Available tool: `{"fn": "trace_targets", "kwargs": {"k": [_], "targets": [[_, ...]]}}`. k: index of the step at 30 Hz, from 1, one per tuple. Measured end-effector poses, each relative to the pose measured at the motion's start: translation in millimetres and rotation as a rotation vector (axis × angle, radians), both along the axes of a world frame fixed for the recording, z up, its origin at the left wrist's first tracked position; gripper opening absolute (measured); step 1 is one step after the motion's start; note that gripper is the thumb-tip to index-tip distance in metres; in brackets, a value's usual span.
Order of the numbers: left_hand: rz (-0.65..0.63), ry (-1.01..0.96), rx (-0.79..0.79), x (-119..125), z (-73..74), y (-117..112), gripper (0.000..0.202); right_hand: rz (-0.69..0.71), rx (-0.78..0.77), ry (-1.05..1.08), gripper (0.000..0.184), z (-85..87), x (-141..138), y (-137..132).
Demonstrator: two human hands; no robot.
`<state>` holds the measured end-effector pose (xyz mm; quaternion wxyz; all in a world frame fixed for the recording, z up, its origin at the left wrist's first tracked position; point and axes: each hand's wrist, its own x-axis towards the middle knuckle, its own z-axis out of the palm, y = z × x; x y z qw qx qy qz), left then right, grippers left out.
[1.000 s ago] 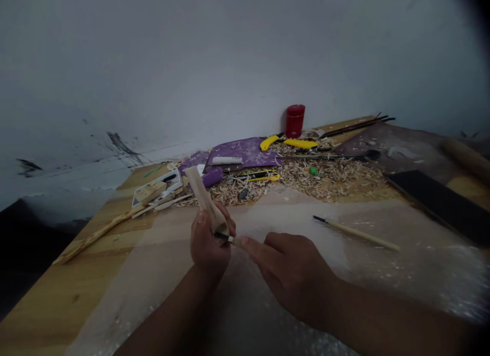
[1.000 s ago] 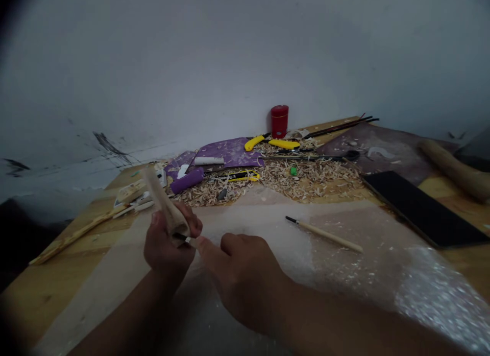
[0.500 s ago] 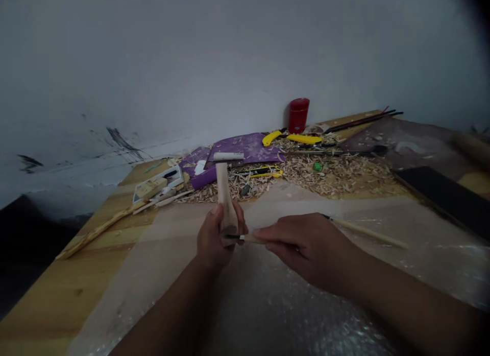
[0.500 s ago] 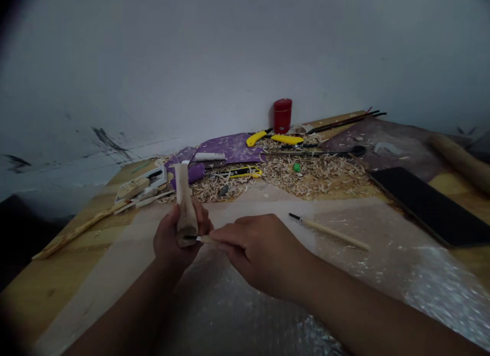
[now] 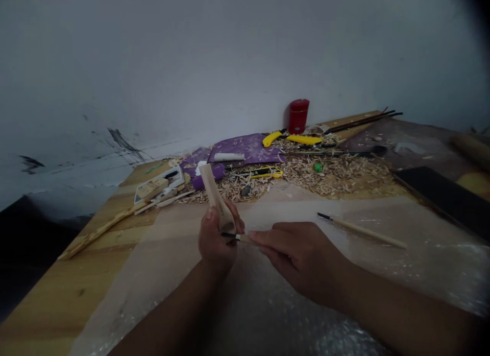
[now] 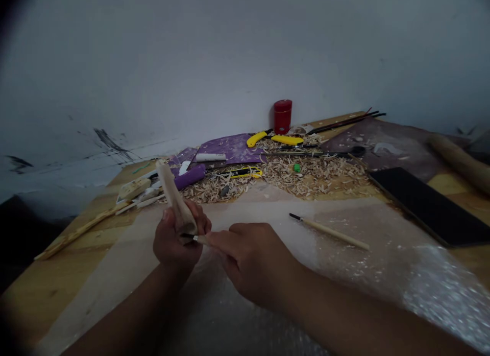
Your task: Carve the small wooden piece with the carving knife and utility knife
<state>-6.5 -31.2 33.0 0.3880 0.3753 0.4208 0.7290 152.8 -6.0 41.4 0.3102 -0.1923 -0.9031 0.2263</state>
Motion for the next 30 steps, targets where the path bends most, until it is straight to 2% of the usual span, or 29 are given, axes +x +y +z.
{"fn": "trace_targets", "kwargs": {"k": [9, 14, 20, 25, 30], "targets": [[0.093, 0.005, 0.042, 0, -0.6, 1, 0.04, -0.088, 0.099, 0.056, 0.033, -9.0, -8, -13], [0.077, -0.056, -0.028, 2, 5.0, 2, 0.041, -0.07, -0.024, 0.061, 0.033, -12.3, -10, -15], [-0.077, -0.086, -0.032, -5, 10.4, 0, 0.04, -0.011, -0.155, 0.106, 0.026, 0.1, -4, -4], [-0.32, -0.027, -0.142, -12, 5.8, -1, 0.043, 0.036, -0.09, 0.038, 0.022, 9.0, 8, 16], [-0.442, 0.021, -0.211, -14, 1.3, -1, 0.044, 0.086, -0.086, -0.083, 0.023, 14.4, 14, 21]]}}
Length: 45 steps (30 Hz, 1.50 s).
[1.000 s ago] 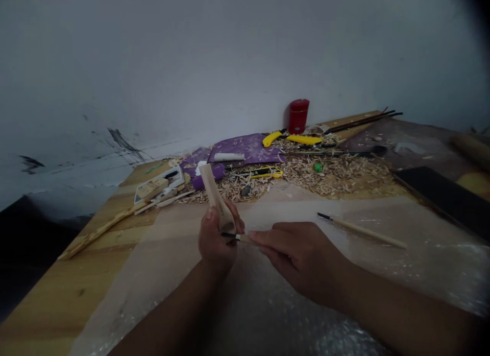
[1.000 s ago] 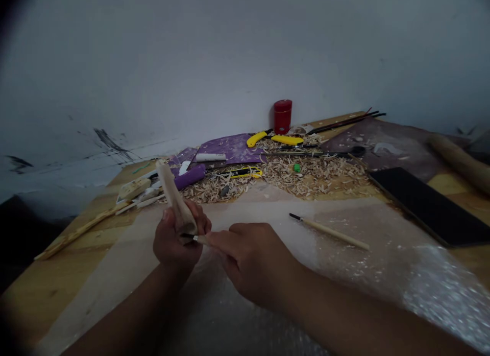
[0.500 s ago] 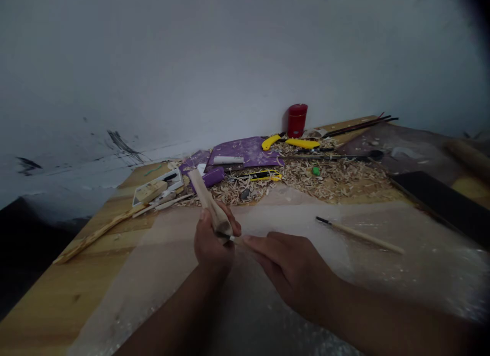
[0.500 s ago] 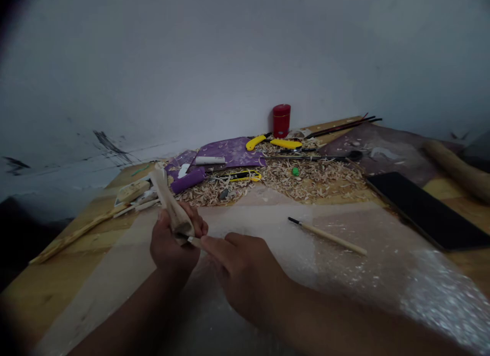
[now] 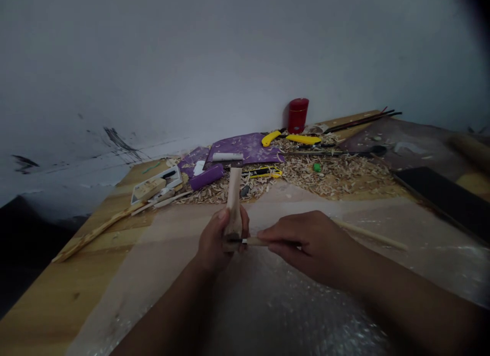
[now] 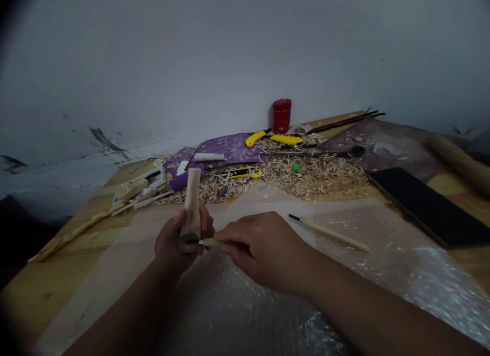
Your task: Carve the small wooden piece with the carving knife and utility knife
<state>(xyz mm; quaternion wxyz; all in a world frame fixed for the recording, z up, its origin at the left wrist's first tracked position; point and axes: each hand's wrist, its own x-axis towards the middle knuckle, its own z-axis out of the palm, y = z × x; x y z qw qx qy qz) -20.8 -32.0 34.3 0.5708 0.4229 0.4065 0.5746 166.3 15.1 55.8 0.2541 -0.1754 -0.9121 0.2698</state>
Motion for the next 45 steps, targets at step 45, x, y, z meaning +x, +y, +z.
{"fn": "trace_targets", "kwargs": {"k": [45], "targets": [[0.246, -0.203, 0.021, 7, 14.6, 4, 0.039, -0.139, -0.097, 0.197, 0.022, -13.2, -17, -22]]}}
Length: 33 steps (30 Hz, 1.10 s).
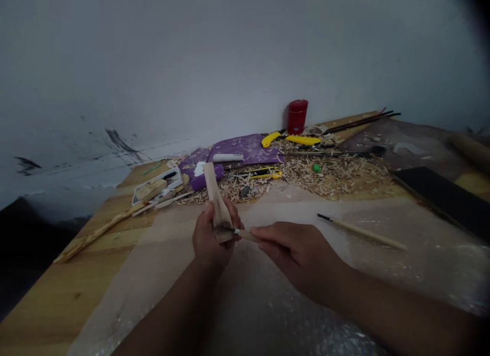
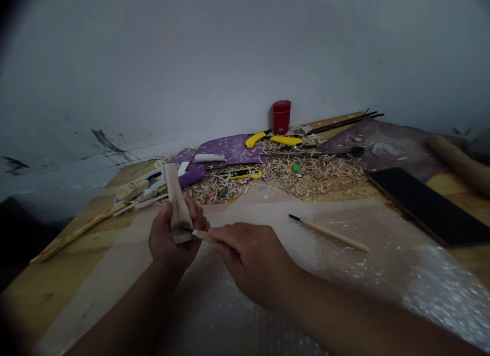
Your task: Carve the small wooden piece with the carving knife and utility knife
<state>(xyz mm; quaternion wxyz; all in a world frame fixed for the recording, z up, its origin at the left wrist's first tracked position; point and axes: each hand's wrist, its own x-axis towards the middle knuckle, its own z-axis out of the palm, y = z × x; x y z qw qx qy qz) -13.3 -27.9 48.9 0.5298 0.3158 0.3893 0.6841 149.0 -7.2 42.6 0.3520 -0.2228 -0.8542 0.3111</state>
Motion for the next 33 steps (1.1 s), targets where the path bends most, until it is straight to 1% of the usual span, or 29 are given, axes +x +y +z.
{"fn": "trace_targets", "kwargs": {"k": [3, 5, 12, 17, 24, 28, 33], "targets": [[-0.081, 0.047, 0.0, -4, -0.6, 0, 0.04, 0.012, 0.025, -0.039, 0.021, 4.9, 5, 6], [-0.112, 0.08, 0.003, -6, -2.5, -1, 0.04, 0.02, 0.061, -0.079, 0.021, 6.5, 8, 9], [-0.165, 0.222, -0.016, -10, -10.6, -2, 0.043, 0.03, 0.144, -0.208, 0.024, 9.6, 14, 8], [-0.186, 0.282, -0.041, -10, -11.5, -4, 0.044, 0.024, 0.182, -0.243, 0.022, 12.2, 15, 6], [-0.208, 0.301, -0.073, -7, -12.6, -5, 0.042, 0.01, 0.216, -0.277, 0.018, 14.8, 16, 5], [-0.173, 0.287, -0.098, -5, -13.6, -5, 0.042, 0.018, 0.23, -0.278, 0.016, 13.6, 16, 4], [-0.141, 0.273, -0.098, -6, -16.4, -5, 0.042, -0.02, 0.3, -0.279, 0.02, 9.1, 12, -1]]}}
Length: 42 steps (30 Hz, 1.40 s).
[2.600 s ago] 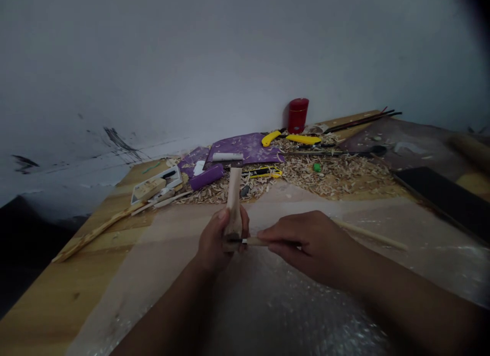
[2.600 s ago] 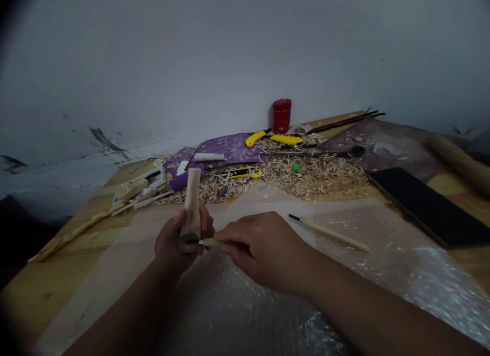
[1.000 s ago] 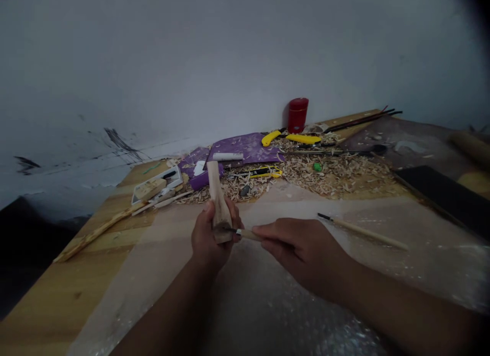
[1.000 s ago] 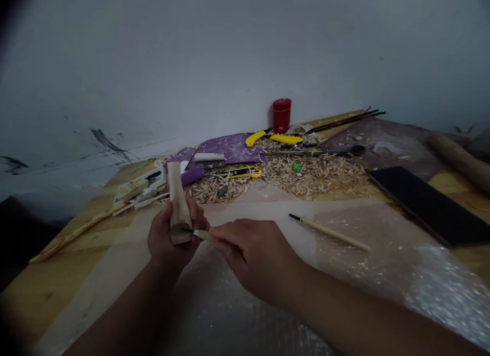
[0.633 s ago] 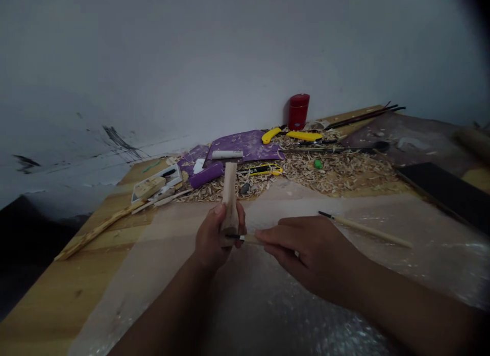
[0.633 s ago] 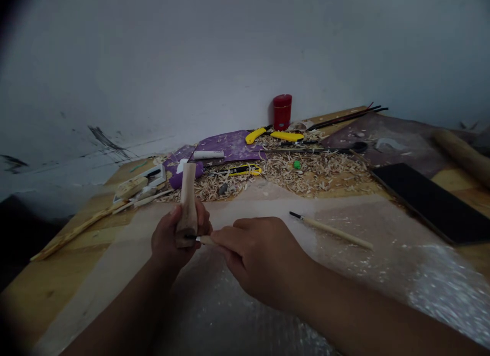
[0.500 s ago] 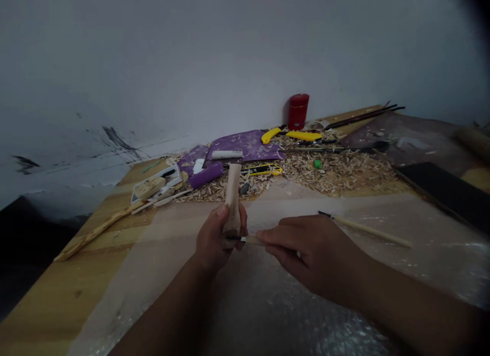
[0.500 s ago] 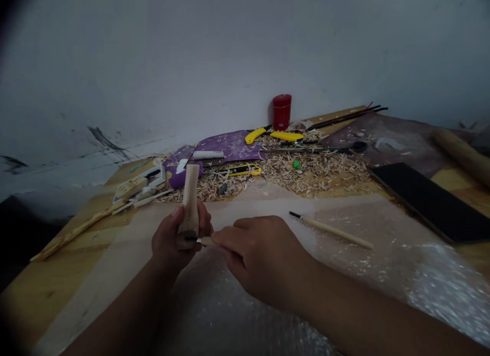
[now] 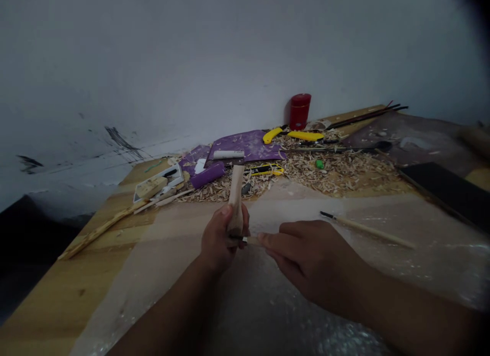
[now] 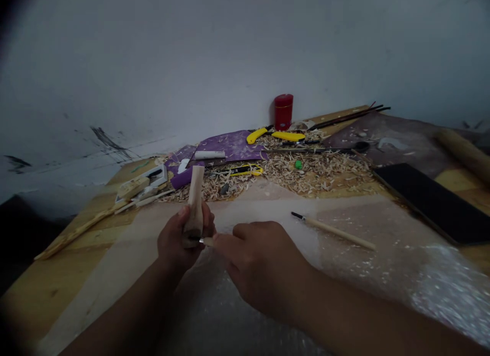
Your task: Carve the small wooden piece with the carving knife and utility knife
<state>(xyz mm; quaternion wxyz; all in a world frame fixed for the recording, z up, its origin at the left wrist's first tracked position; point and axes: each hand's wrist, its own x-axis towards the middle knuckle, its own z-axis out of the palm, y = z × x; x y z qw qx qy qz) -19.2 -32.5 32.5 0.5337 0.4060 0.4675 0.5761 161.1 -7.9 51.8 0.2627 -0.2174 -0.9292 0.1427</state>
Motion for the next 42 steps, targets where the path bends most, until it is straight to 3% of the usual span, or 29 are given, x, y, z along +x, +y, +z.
{"fn": "trace_targets", "kwargs": {"k": [18, 27, 31, 38, 42], "targets": [[0.139, -0.162, 0.073, 9, 11.7, 3, 0.035, -0.065, 0.162, 0.136, 0.025, -14.7, -12, -13], [0.236, -0.165, 0.191, 11, 8.6, 5, 0.037, -0.091, 0.225, 0.148, 0.026, -23.8, -17, -17], [0.284, -0.198, 0.173, 11, 8.1, 7, 0.035, -0.107, 0.242, 0.173, 0.026, -25.8, -19, -17], [0.328, -0.263, 0.145, 14, 12.4, 8, 0.038, -0.095, 0.111, 0.189, 0.029, -30.5, -22, -15], [0.266, -0.326, 0.113, 14, 16.0, 6, 0.042, -0.037, -0.14, 0.28, 0.027, -26.2, -22, -14]]}}
